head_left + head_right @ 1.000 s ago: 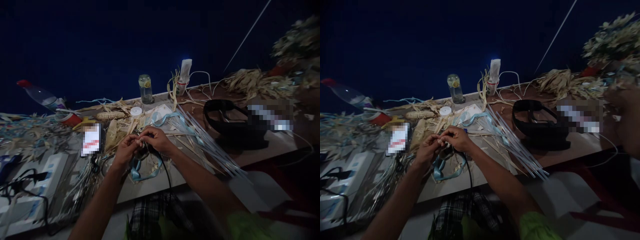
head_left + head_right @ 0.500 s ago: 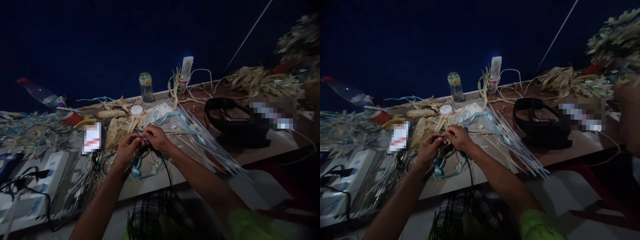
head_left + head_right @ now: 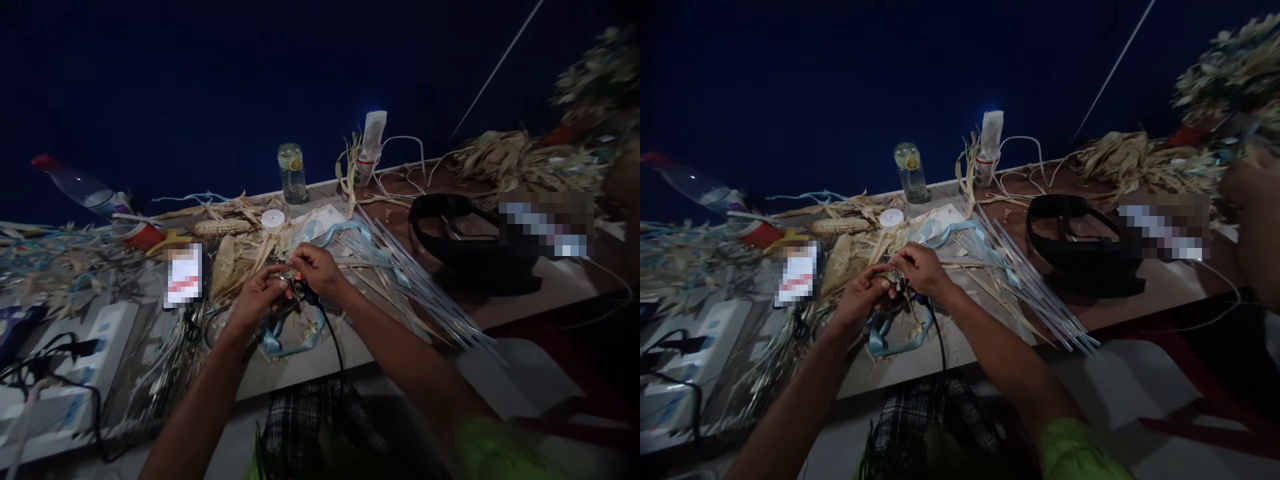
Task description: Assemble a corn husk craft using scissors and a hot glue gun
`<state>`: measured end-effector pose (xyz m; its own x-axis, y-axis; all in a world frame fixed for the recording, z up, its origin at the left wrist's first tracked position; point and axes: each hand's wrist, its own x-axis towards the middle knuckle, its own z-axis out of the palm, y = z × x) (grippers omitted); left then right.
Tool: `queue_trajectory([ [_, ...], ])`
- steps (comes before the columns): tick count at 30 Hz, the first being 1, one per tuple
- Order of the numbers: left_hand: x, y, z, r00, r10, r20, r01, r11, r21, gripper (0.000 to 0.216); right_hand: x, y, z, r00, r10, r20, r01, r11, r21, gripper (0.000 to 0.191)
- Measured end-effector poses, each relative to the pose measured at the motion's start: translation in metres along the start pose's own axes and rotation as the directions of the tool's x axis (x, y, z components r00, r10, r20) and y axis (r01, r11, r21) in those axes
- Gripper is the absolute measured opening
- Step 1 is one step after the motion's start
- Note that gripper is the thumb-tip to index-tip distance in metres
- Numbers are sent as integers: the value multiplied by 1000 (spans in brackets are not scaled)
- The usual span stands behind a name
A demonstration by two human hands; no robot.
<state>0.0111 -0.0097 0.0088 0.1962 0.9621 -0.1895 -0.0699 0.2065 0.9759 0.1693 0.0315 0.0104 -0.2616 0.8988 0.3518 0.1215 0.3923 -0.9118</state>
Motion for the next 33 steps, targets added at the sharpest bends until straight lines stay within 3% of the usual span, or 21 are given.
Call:
queue_trajectory([
  [3, -1, 1, -1, 1000, 5, -9, -5, 1000, 1, 30, 0, 1, 1, 1000, -22, 1, 22, 999, -28, 22],
  [10, -1, 3, -2, 977, 95, -192, -108, 993, -57, 21, 0, 1, 1, 1000, -1, -14, 0, 999, -49, 23],
  [15, 2, -2, 2, 983, 120, -140, -121, 993, 5, 29, 0, 2, 5, 1000, 2, -15, -3, 999, -51, 22],
  [22, 4, -1, 6, 947, 215, -239, -175, 968, 180, 21, 0, 4, 11, 999, -44, -7, 43, 997, -67, 21],
  [33, 6, -4, 3, 974, 130, -186, -115, 989, 93, 32, -1, -2, 11, 999, -44, 6, 44, 996, -82, 21],
])
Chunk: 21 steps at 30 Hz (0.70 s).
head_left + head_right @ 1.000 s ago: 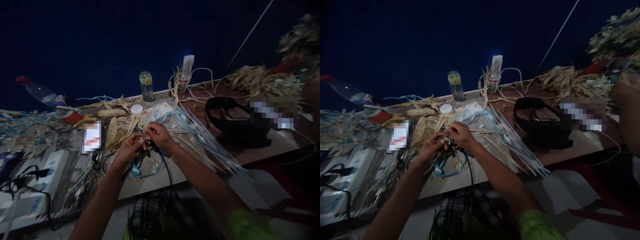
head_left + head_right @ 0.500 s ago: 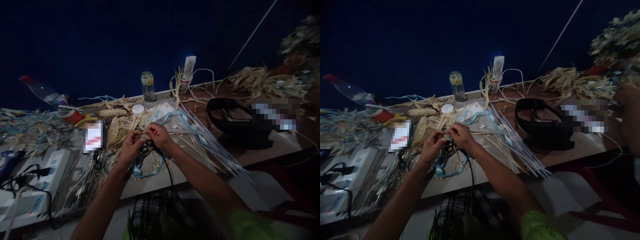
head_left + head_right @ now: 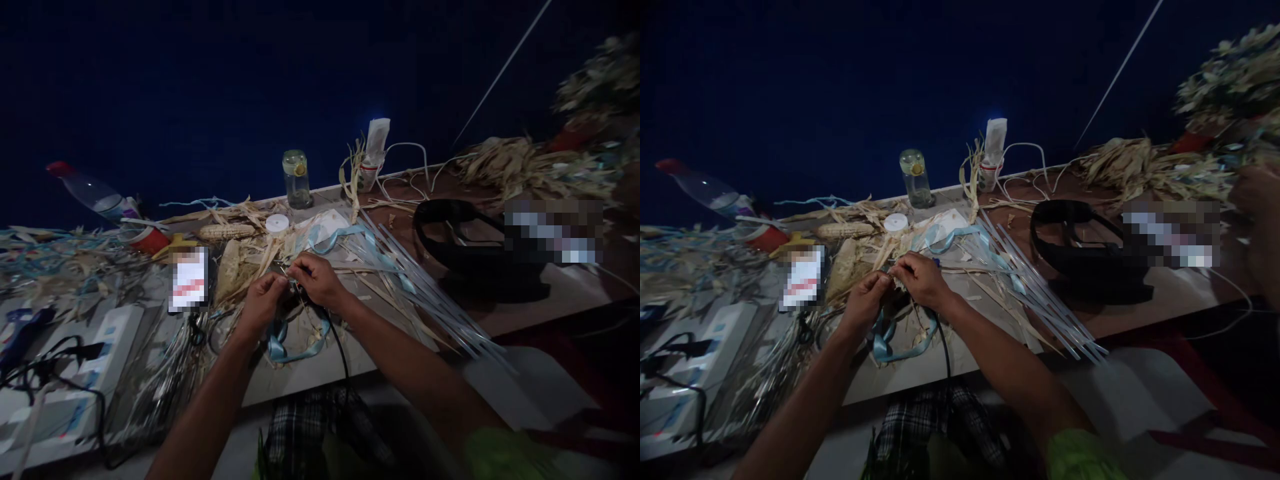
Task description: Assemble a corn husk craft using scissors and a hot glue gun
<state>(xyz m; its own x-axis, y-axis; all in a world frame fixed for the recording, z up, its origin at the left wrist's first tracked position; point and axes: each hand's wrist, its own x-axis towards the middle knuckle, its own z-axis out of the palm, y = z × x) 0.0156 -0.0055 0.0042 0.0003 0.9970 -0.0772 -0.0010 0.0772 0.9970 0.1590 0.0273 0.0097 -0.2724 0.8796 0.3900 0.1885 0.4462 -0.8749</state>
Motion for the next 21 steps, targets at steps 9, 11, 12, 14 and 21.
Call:
queue_trajectory([
  [9, 2, -4, -1, 998, 35, -53, -39, 997, -71, 24, -1, 2, 3, 999, -41, 19, 42, 999, -27, 20],
  [11, 2, -5, -1, 998, 39, -44, -43, 995, -93, 21, -1, 2, 3, 999, -45, 11, 45, 999, -20, 20],
  [12, 2, -6, -1, 998, 40, -46, -44, 994, -100, 20, -1, 3, 3, 999, -41, 9, 41, 999, -13, 20],
  [14, 2, -6, -2, 998, 44, -55, -49, 994, -101, 20, -1, 2, 3, 1000, -20, 8, 20, 1000, 5, 20],
  [21, 2, -4, -5, 992, 106, -75, -103, 994, 41, 16, -1, 1, 4, 998, 62, -1, -62, 996, 67, 21],
])
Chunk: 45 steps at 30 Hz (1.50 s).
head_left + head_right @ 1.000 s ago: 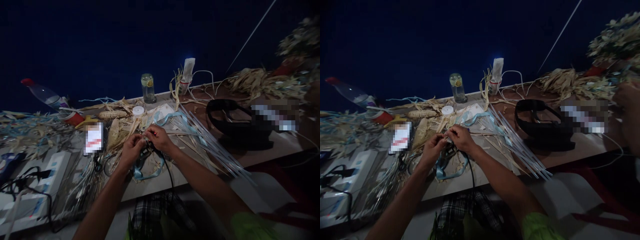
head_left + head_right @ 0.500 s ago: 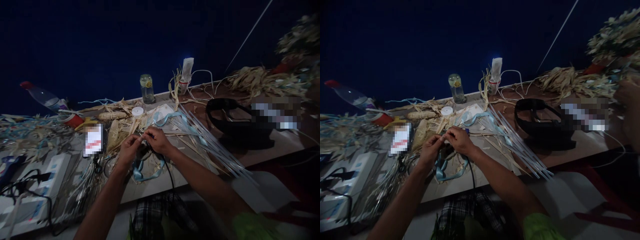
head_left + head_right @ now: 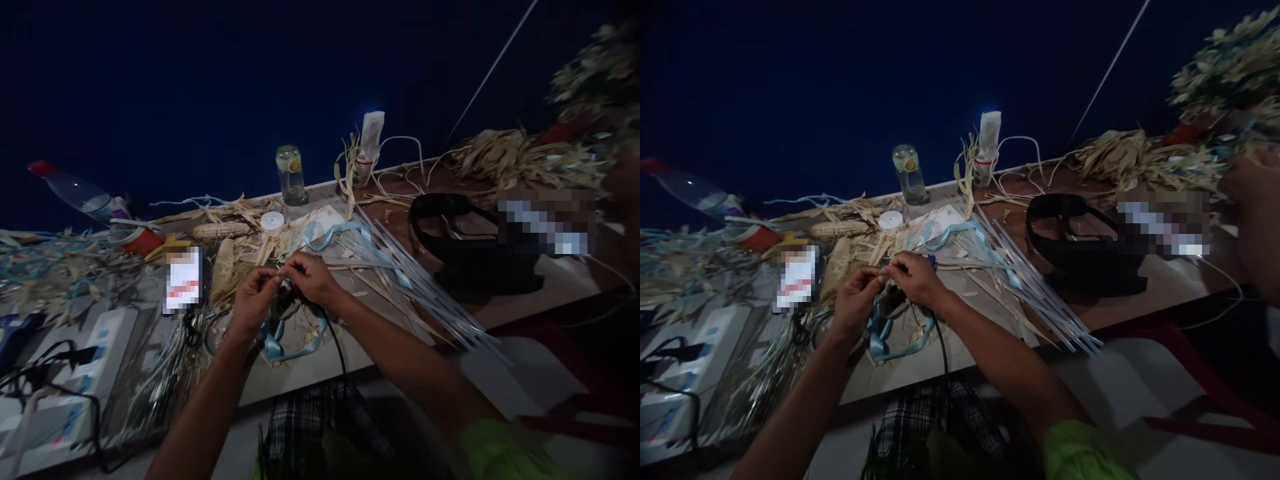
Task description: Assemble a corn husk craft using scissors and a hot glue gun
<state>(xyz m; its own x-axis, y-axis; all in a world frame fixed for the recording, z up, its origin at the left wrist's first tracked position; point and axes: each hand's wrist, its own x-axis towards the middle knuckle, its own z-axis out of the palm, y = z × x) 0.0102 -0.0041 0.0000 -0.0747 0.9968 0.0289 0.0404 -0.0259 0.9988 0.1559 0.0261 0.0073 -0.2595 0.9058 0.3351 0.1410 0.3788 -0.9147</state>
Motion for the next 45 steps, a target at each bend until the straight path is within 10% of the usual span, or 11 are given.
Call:
queue_trajectory([
  [20, 1, 0, -3, 976, 211, -57, -196, 960, 202, 12, 3, 1, -1, 951, 266, 159, -307, 879, 366, 40],
  [45, 0, 2, -2, 974, 225, -7, -215, 938, 273, 11, 2, 5, 2, 946, 238, 219, -305, 883, 357, 40],
])
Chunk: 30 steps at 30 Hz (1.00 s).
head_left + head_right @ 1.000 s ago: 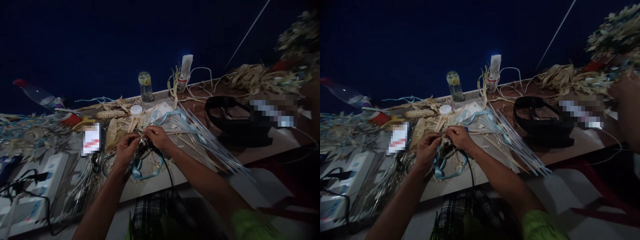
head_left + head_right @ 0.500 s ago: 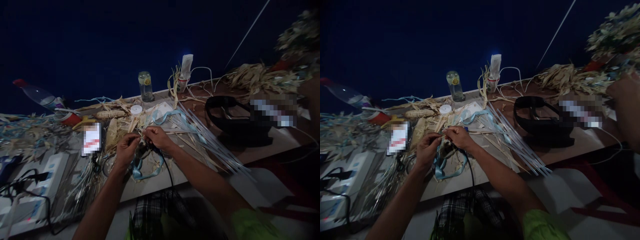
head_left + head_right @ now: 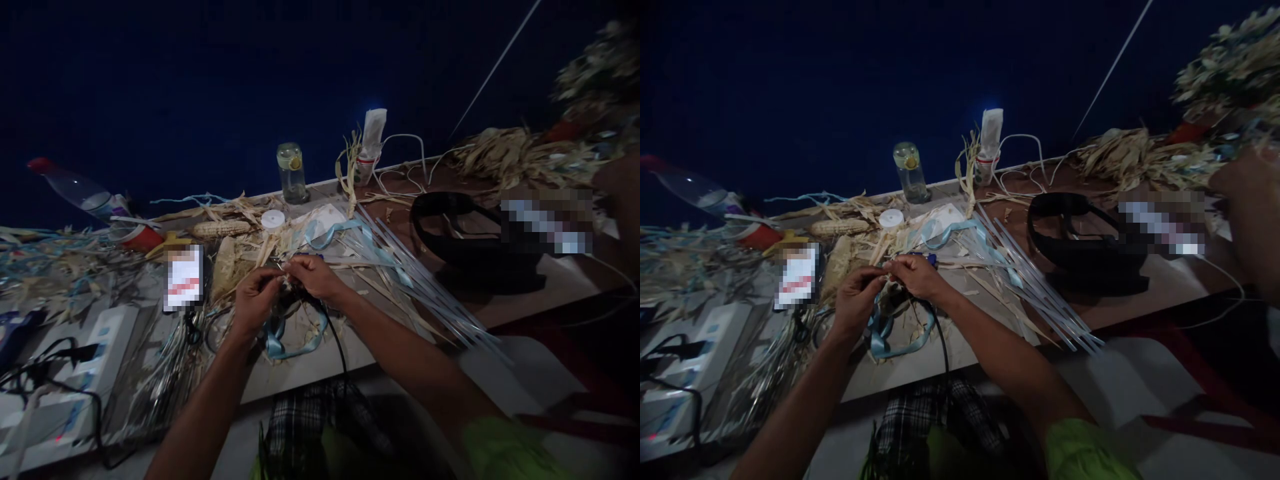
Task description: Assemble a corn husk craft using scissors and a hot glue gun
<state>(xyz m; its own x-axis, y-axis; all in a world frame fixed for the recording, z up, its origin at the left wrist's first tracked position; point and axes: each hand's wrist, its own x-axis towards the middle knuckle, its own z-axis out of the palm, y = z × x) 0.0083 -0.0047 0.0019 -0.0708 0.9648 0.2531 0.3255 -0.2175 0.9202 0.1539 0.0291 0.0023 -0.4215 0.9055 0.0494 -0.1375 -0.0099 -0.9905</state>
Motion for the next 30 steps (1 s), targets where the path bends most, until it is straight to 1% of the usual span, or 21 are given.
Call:
queue_trajectory([
  [3, 0, 0, 0, 1000, -9, -25, 9, 1000, -17, 10, -1, -2, -1, 1000, -13, -11, 13, 1000, -22, 42],
  [7, -1, 3, -1, 998, -14, -56, 11, 999, -44, 8, -2, -6, -2, 1000, -1, -29, 0, 998, -58, 42],
  [13, -2, 4, -1, 999, 23, -32, -24, 999, -29, 8, -4, -10, 0, 999, 6, -45, -9, 998, -65, 44],
  [17, -3, 3, 0, 999, 4, -33, -6, 997, -72, 7, -4, -9, 0, 999, 21, -26, -23, 998, -52, 43],
  [20, -3, 2, 1, 996, -86, -17, 79, 966, -248, 10, -4, -7, 1, 1000, 28, -1, -28, 999, -37, 42],
  [22, -3, 2, 2, 982, -186, 36, 184, 897, -401, 13, -4, -6, 1, 1000, 5, 3, -4, 999, -51, 42],
  [24, -2, 4, 2, 955, -275, 108, 291, 807, -513, 17, -3, -5, 1, 1000, -30, 4, 30, 997, -74, 41],
  [26, -2, 6, 2, 929, -333, 162, 364, 736, -571, 20, -4, -5, 1, 998, -60, 7, 60, 994, -96, 41],
  [27, -1, 7, 2, 919, -352, 178, 387, 716, -581, 21, -4, -6, 1, 998, -67, 9, 68, 992, -105, 41],
  [30, -1, 10, 2, 911, -367, 190, 407, 717, -566, 22, -5, -8, 1, 999, -54, -9, 53, 993, -105, 42],
])
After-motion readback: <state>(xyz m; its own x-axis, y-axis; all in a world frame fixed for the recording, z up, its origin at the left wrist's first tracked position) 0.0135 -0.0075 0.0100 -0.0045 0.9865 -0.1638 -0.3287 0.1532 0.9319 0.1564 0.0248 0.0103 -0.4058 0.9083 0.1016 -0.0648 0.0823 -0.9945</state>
